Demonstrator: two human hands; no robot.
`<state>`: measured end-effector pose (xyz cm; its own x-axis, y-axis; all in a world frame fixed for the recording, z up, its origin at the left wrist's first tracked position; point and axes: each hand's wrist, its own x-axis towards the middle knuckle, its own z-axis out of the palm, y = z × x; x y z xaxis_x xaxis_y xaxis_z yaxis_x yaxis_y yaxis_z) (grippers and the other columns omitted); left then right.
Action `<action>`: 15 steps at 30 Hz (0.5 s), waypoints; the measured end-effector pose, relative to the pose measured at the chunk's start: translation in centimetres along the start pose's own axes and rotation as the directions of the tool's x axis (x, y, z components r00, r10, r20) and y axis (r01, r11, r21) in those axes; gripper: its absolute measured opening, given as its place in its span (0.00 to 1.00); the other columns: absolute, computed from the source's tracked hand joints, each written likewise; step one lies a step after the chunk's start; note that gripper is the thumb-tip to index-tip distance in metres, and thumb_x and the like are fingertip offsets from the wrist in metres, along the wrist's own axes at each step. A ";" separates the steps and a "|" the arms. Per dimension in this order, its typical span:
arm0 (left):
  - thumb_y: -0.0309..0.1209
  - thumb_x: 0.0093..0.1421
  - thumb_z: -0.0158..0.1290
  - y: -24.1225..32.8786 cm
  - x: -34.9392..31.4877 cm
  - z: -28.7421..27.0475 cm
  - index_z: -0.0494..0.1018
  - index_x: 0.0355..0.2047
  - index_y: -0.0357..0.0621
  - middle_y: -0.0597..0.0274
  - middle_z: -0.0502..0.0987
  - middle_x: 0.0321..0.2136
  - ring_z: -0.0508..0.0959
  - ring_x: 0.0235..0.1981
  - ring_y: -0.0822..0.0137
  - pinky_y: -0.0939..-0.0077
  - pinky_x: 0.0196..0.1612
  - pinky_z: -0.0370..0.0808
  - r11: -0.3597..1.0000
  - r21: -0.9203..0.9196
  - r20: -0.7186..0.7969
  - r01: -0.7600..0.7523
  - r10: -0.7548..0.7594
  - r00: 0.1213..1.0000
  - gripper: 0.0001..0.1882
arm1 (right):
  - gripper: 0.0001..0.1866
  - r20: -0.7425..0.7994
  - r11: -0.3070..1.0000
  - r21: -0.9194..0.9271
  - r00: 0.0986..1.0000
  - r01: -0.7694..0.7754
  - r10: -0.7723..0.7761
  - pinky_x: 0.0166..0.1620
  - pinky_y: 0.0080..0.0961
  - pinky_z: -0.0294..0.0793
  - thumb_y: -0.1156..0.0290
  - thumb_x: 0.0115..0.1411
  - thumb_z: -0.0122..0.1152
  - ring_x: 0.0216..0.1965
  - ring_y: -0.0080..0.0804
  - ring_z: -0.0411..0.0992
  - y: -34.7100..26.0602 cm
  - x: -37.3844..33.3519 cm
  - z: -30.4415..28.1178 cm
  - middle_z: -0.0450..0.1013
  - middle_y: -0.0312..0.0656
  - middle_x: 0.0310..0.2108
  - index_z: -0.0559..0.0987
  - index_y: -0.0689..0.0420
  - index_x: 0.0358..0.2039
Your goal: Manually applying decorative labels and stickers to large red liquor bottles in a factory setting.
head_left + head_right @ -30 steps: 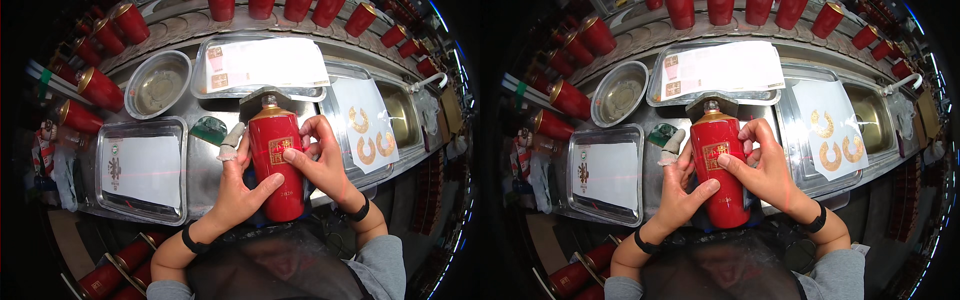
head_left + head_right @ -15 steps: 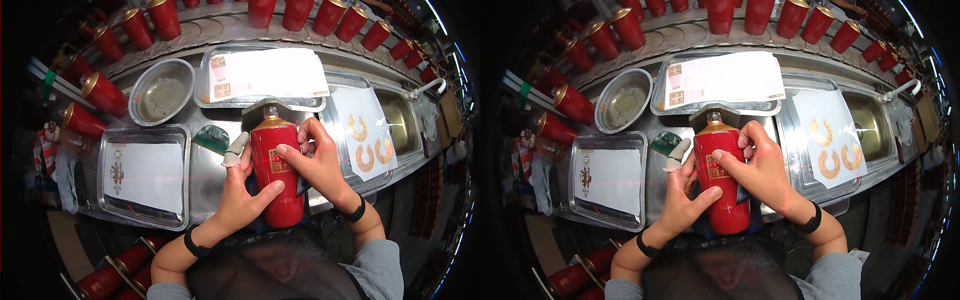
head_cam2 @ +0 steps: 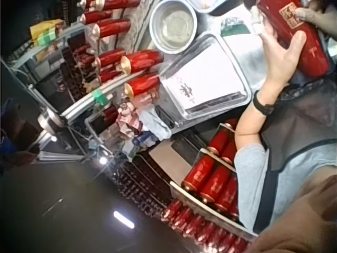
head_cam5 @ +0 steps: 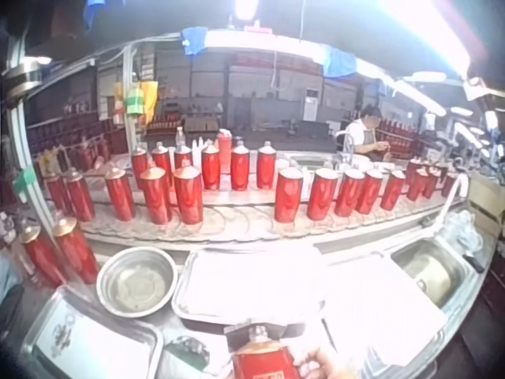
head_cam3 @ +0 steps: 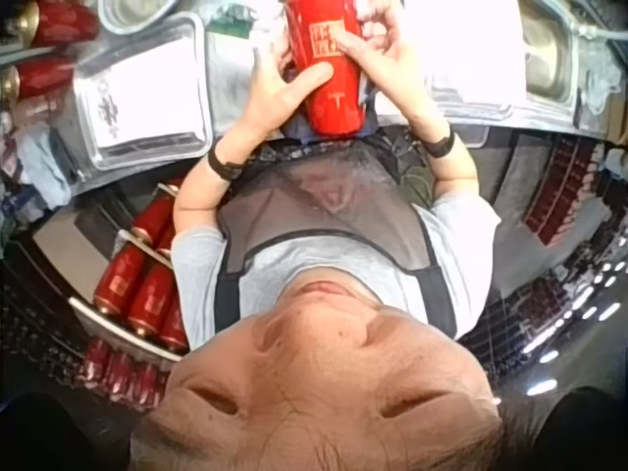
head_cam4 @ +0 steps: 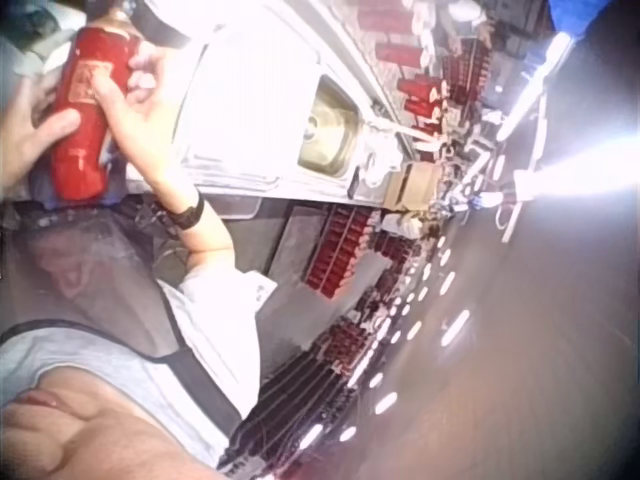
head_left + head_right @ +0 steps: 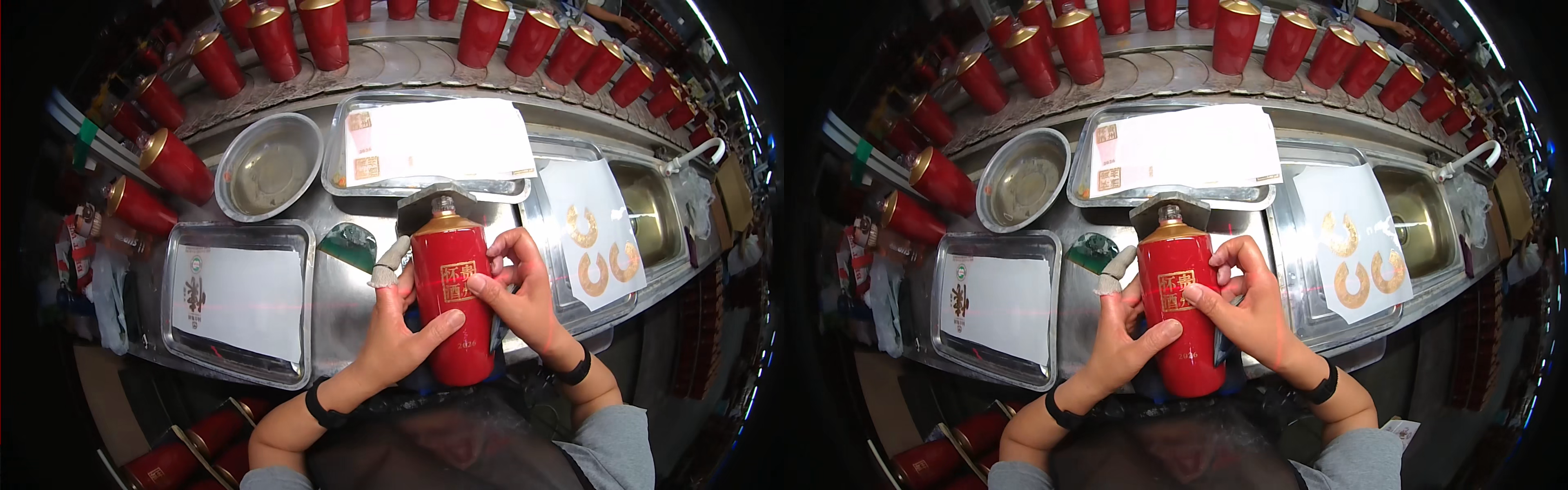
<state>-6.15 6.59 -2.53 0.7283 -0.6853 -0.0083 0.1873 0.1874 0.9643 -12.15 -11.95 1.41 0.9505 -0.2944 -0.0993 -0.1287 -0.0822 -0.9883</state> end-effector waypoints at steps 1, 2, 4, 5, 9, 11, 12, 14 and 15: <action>0.34 0.59 0.63 0.0 0.1 0.0 0.46 0.69 0.30 0.44 0.65 0.63 0.68 0.63 0.59 0.61 0.67 0.61 1.000 0.005 0.000 0.006 -0.006 1.000 0.48 | 0.20 0.008 1.000 0.002 1.000 0.017 -0.017 0.31 0.08 0.67 0.68 0.57 0.72 0.29 0.09 0.65 0.0 0.0 0.0 0.63 0.33 0.35 0.69 0.59 0.42; 0.35 0.59 0.63 0.0 0.1 0.0 0.48 0.69 0.30 0.45 0.66 0.62 0.69 0.63 0.59 0.61 0.67 0.62 1.000 0.000 -0.001 -0.001 0.001 1.000 0.47 | 0.20 0.010 1.000 0.000 1.000 0.023 -0.023 0.30 0.08 0.67 0.68 0.57 0.72 0.29 0.10 0.65 0.1 0.1 0.0 0.63 0.33 0.35 0.69 0.59 0.42; 0.35 0.59 0.63 0.0 0.1 0.1 0.51 0.68 0.29 0.46 0.67 0.61 0.70 0.62 0.59 0.62 0.66 0.63 1.000 -0.012 -0.011 -0.019 0.019 1.000 0.45 | 0.21 0.013 1.000 -0.010 1.000 0.029 -0.029 0.30 0.09 0.68 0.68 0.57 0.72 0.30 0.10 0.65 0.1 0.2 0.0 0.63 0.33 0.35 0.69 0.59 0.42; 0.35 0.59 0.63 0.0 0.1 0.2 0.51 0.68 0.29 0.46 0.67 0.61 0.69 0.62 0.59 0.62 0.66 0.63 1.000 -0.015 -0.017 -0.008 0.007 1.000 0.45 | 0.21 0.014 0.999 -0.018 0.999 0.029 -0.029 0.31 0.09 0.68 0.68 0.57 0.72 0.30 0.10 0.65 0.1 0.2 -0.1 0.63 0.33 0.35 0.68 0.59 0.42; 0.35 0.60 0.63 0.1 0.1 0.4 0.48 0.69 0.30 0.45 0.66 0.62 0.69 0.63 0.60 0.62 0.67 0.62 0.999 -0.021 -0.032 -0.029 0.028 0.999 0.46 | 0.21 0.018 0.999 -0.021 0.999 0.030 -0.029 0.31 0.10 0.68 0.69 0.57 0.72 0.31 0.11 0.65 0.2 0.2 -0.1 0.63 0.34 0.35 0.68 0.59 0.42; 0.34 0.60 0.62 0.2 0.2 0.3 0.43 0.70 0.32 0.44 0.65 0.62 0.69 0.63 0.59 0.61 0.67 0.62 1.000 -0.003 -0.009 -0.021 0.021 1.000 0.49 | 0.21 0.021 0.999 -0.008 0.999 0.048 -0.048 0.31 0.10 0.68 0.68 0.58 0.72 0.31 0.11 0.65 0.3 0.2 -0.1 0.63 0.34 0.35 0.68 0.59 0.42; 0.34 0.60 0.62 0.2 0.2 0.2 0.40 0.70 0.33 0.44 0.65 0.63 0.69 0.63 0.59 0.61 0.67 0.62 1.000 0.014 0.019 -0.005 0.005 1.000 0.50 | 0.20 0.013 0.999 -0.010 0.999 0.047 -0.047 0.31 0.10 0.68 0.68 0.58 0.71 0.31 0.11 0.65 0.4 0.2 -0.1 0.62 0.34 0.35 0.68 0.59 0.42; 0.33 0.60 0.62 0.2 0.3 0.1 0.36 0.71 0.35 0.43 0.64 0.63 0.68 0.63 0.58 0.60 0.67 0.62 1.000 0.021 0.025 -0.005 0.004 1.000 0.52 | 0.20 0.016 0.997 -0.006 0.997 0.071 -0.071 0.31 0.10 0.68 0.68 0.58 0.71 0.31 0.11 0.64 0.4 0.3 0.0 0.62 0.34 0.35 0.68 0.59 0.42; 0.33 0.60 0.62 0.1 0.3 0.2 0.34 0.71 0.36 0.42 0.64 0.64 0.68 0.63 0.58 0.60 0.67 0.62 1.000 0.012 0.003 -0.020 0.020 1.000 0.53 | 0.20 0.013 0.997 -0.007 0.997 0.076 -0.076 0.31 0.10 0.68 0.68 0.58 0.71 0.31 0.11 0.64 0.5 0.3 0.0 0.62 0.34 0.35 0.68 0.59 0.42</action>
<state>-6.04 6.30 -2.35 0.7303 -0.6830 0.0121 0.1647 0.1933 0.9672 -11.93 -12.11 0.92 0.9612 -0.2746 -0.0254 -0.0580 -0.1113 -0.9921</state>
